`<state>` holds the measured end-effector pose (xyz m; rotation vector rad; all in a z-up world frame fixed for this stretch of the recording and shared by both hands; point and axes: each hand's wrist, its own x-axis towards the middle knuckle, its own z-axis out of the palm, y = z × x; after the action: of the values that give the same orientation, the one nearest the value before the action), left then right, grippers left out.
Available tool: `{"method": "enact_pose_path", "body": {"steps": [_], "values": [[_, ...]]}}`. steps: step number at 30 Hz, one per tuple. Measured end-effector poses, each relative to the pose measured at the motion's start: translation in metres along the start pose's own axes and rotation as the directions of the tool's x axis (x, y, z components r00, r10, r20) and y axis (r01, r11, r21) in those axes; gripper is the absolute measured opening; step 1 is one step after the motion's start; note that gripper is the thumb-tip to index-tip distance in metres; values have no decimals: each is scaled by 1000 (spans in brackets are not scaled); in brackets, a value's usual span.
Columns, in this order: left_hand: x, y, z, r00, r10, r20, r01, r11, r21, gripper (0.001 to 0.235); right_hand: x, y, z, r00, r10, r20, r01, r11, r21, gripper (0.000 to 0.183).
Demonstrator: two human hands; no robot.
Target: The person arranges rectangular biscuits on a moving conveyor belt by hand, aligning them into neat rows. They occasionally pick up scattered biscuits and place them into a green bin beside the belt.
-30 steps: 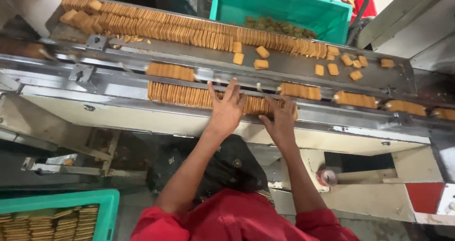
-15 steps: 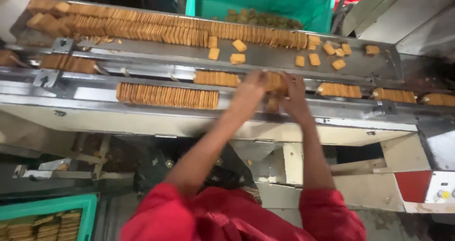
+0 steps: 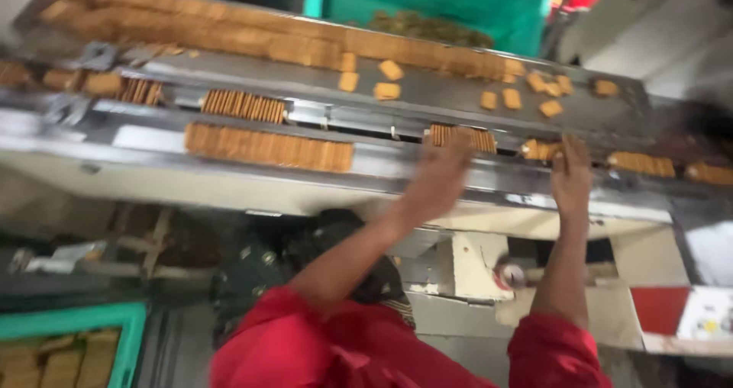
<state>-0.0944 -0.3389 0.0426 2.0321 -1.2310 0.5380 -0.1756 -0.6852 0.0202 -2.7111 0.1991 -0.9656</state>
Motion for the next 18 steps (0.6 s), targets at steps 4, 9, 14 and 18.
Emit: {"method": "enact_pose_path", "body": {"steps": [4,9,14,18], "values": [[-39,-20,-49,997,32,67,-24,993,-111,36,19,20,-24,986,134,98,-118,981,-155,27],[-45,-21,-55,986,132,98,-127,991,-52,34,53,62,-56,866,429,255,-256,820,-512,22],[-47,-29,-46,954,286,91,-293,954,63,41,25,109,-89,974,224,15,-215,950,-227,21],[-46,-25,-38,956,279,93,-290,948,130,36,1,152,-98,948,-53,-313,-3,985,-173,15]]}}
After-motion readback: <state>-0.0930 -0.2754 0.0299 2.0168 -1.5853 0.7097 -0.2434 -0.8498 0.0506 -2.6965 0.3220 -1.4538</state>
